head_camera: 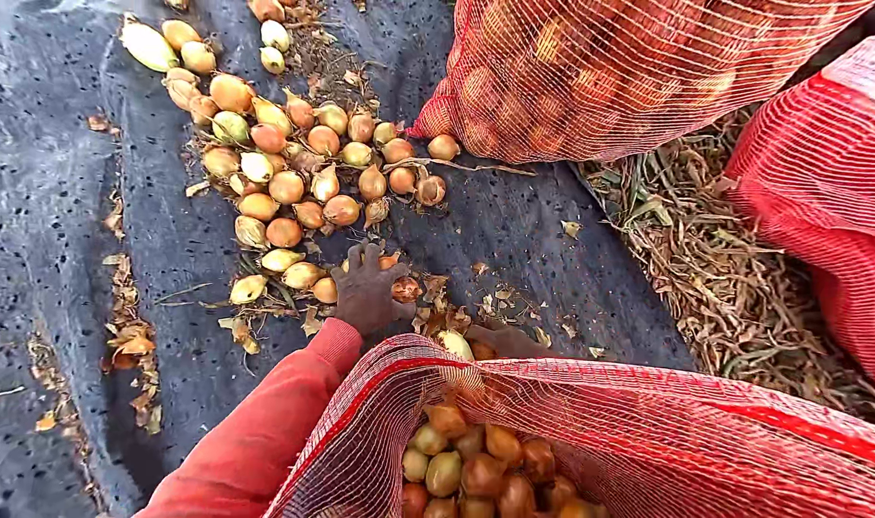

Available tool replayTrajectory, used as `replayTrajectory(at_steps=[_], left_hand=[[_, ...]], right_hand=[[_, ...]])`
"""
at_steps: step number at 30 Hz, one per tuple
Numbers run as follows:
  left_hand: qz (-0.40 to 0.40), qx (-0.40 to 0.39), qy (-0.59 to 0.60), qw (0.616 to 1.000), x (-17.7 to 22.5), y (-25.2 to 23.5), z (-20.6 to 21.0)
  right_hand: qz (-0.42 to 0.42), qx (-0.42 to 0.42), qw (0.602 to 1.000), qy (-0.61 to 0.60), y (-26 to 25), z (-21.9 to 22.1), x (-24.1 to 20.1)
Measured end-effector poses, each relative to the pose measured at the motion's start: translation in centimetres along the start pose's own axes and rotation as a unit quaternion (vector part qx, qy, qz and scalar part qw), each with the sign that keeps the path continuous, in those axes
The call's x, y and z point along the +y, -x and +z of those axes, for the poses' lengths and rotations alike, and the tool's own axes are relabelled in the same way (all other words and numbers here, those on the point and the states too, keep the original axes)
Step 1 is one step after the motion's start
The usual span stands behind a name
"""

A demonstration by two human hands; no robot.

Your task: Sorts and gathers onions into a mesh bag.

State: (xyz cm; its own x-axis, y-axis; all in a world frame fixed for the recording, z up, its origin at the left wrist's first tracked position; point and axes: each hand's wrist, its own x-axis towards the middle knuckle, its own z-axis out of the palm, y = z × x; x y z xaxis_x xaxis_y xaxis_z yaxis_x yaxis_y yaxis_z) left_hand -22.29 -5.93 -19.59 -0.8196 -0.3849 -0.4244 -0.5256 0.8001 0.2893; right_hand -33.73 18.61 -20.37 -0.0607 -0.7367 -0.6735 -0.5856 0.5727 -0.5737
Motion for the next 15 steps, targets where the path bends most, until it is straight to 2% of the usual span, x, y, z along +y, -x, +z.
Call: replayTrajectory(at_steps=[2, 3, 4, 5, 6, 7, 8, 9, 10, 11, 12, 13, 15], left_hand=[[-0.011, 0.028, 0.182, 0.983, -1.0, 0.3, -1.7], [-0.022, 0.046, 0.326, 0.944, -1.3, 1.0, -3.1], [-0.028, 0.065, 0.452, 0.889, -1.4, 2.0, -4.9], [-0.015, 0.092, 0.544, 0.834, -1.2, 3.3, -6.5], [0.028, 0.099, 0.611, 0.785, -0.8, 4.9, -8.3], [0.109, 0.084, 0.638, 0.757, -0.4, 6.8, -9.8], [0.213, 0.047, 0.631, 0.745, 0.3, 8.7, -10.8], [0.311, -0.016, 0.604, 0.734, 1.3, 10.6, -11.4], [0.39, -0.101, 0.558, 0.725, 2.7, 12.3, -11.6], [0.434, -0.165, 0.502, 0.729, 4.2, 13.6, -11.5], [0.443, -0.176, 0.454, 0.753, 5.2, 14.4, -11.0], [0.411, -0.149, 0.418, 0.796, 5.2, 14.6, -10.4], [0.245, -0.014, 0.331, 0.911, 2.9, 13.4, -8.9]], right_hand=[[0.013, 0.099, 0.98, -0.175, 1.2, -2.9, -1.1], [-0.004, 0.152, 0.951, -0.268, 2.1, -4.2, -2.1], [-0.058, 0.186, 0.911, -0.363, 3.2, -5.5, -3.3], [-0.14, 0.181, 0.87, -0.437, 4.2, -6.7, -4.6], [-0.238, 0.126, 0.842, -0.468, 5.0, -7.8, -5.5], [-0.306, 0.059, 0.83, -0.462, 5.2, -8.5, -6.2], [-0.332, 0.022, 0.846, -0.416, 4.8, -8.6, -6.3], [-0.3, 0.033, 0.89, -0.341, 4.2, -8.0, -6.1], [-0.209, 0.066, 0.945, -0.243, 3.4, -7.2, -6.0], [-0.106, 0.063, 0.983, -0.136, 2.3, -6.3, -6.1], [-0.02, 0.025, 0.998, -0.056, 0.9, -4.8, -6.4], [0.035, -0.014, 0.999, -0.018, -0.3, -2.7, -6.7], [0.04, 0.01, 0.999, -0.03, -1.5, 1.7, -6.0]])
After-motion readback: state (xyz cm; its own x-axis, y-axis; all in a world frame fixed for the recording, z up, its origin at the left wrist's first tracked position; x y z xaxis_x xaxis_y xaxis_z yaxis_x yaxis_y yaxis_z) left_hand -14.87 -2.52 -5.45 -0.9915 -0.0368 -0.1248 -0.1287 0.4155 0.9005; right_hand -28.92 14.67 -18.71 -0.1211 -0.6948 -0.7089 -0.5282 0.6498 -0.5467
